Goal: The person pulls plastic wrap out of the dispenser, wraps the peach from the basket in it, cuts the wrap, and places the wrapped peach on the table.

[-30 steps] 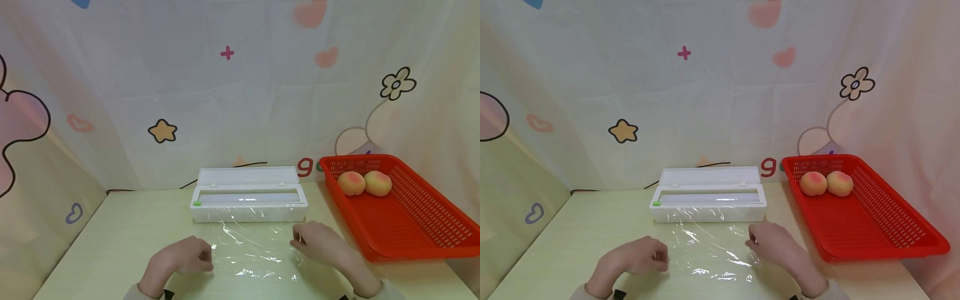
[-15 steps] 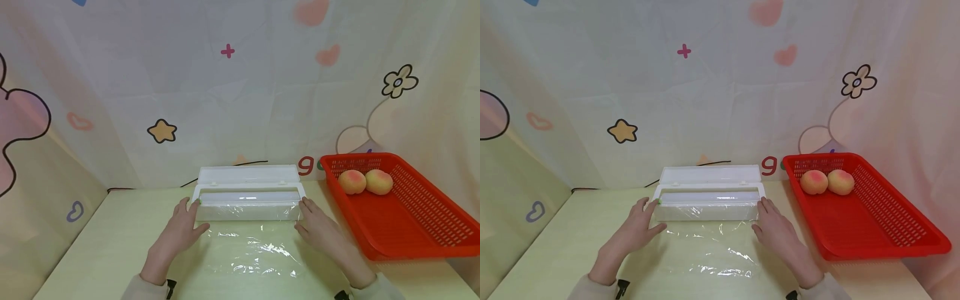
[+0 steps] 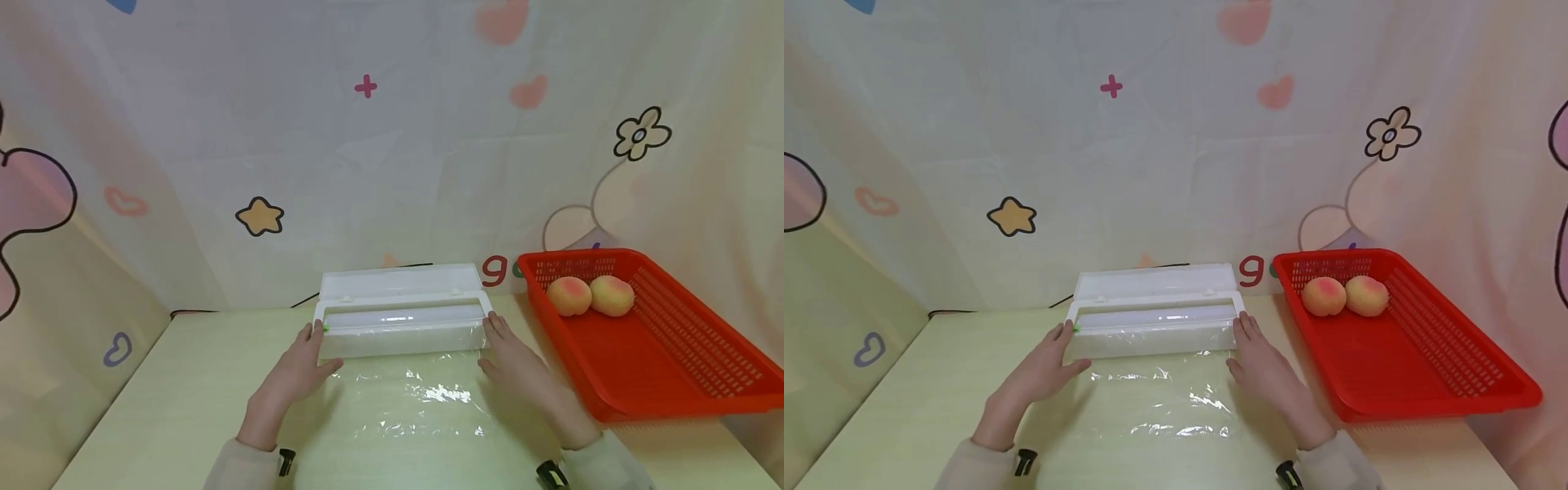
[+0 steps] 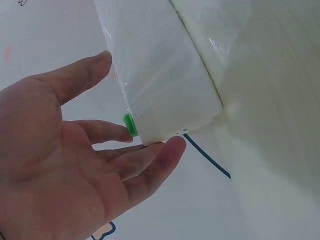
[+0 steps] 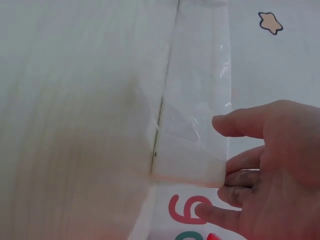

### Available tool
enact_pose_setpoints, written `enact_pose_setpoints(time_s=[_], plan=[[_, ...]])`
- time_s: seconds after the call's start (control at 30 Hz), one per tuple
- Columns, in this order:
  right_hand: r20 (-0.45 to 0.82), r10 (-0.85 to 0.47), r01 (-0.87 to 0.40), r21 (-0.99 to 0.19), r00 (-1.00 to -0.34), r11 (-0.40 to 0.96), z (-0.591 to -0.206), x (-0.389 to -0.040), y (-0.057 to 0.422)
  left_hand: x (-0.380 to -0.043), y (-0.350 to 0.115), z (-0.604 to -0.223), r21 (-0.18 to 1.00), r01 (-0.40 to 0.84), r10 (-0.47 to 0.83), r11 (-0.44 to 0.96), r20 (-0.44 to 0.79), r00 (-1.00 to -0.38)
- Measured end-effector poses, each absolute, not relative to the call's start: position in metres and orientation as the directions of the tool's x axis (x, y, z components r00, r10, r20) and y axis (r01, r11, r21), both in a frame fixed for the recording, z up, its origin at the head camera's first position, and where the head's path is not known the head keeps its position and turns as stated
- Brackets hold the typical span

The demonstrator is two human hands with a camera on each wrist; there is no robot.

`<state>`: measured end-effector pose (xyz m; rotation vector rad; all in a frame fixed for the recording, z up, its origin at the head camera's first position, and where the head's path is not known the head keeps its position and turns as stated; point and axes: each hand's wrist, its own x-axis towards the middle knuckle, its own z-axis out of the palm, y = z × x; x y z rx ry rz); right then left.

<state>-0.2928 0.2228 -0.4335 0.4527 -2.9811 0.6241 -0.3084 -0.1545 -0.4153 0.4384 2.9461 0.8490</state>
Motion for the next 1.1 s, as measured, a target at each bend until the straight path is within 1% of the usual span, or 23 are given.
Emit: enact_pose_setpoints(time_s=[0.17, 0.3, 0.4, 0.5, 0.6, 0.7, 0.83, 0.9, 1.0, 1.1], plan=[[0.067, -0.257, -0.261, -0.420, -0.964, 0.869, -0.432, -0.301, 0.222, -0.313, -0.156, -0.418, 0.542, 0.243, 0.270, 0.805, 0.031, -0.962], [0.070, -0.245, -0.253, -0.393, -0.967, 0.884, -0.425, -0.296, 0.217, -0.313, -0.157, -0.420, 0.550, 0.235, 0.267, 0.802, 0.022, -0.964], [0.150, -0.264, -0.300, -0.337, -0.953, 0.892, -0.407, -0.282, 0.213, -0.313, -0.159, -0.420, 0.558, 0.233, 0.269, 0.797, 0.018, -0.963], [0.241, -0.282, -0.347, -0.295, -0.929, 0.891, -0.379, -0.265, 0.210, -0.313, -0.160, -0.418, 0.553, 0.239, 0.272, 0.798, 0.023, -0.962], [0.302, -0.268, -0.358, -0.297, -0.915, 0.885, -0.350, -0.255, 0.213, -0.314, -0.161, -0.415, 0.543, 0.248, 0.273, 0.802, 0.037, -0.961], [0.319, -0.230, -0.334, -0.328, -0.920, 0.884, -0.326, -0.254, 0.224, -0.314, -0.162, -0.412, 0.541, 0.255, 0.270, 0.802, 0.052, -0.961], [0.328, -0.155, -0.276, -0.363, -0.932, 0.890, -0.301, -0.263, 0.247, -0.314, -0.163, -0.409, 0.544, 0.254, 0.261, 0.800, 0.066, -0.963], [0.317, -0.123, -0.239, -0.359, -0.940, 0.902, -0.294, -0.273, 0.262, -0.314, -0.164, -0.409, 0.542, 0.256, 0.260, 0.800, 0.070, -0.963], [0.263, -0.095, -0.180, -0.323, -0.960, 0.929, -0.288, -0.294, 0.286, -0.315, -0.165, -0.409, 0.548, 0.259, 0.265, 0.795, 0.069, -0.962], [0.167, -0.089, -0.133, -0.276, -0.982, 0.952, -0.291, -0.316, 0.307, -0.315, -0.166, -0.410, 0.553, 0.263, 0.275, 0.790, 0.064, -0.959]])
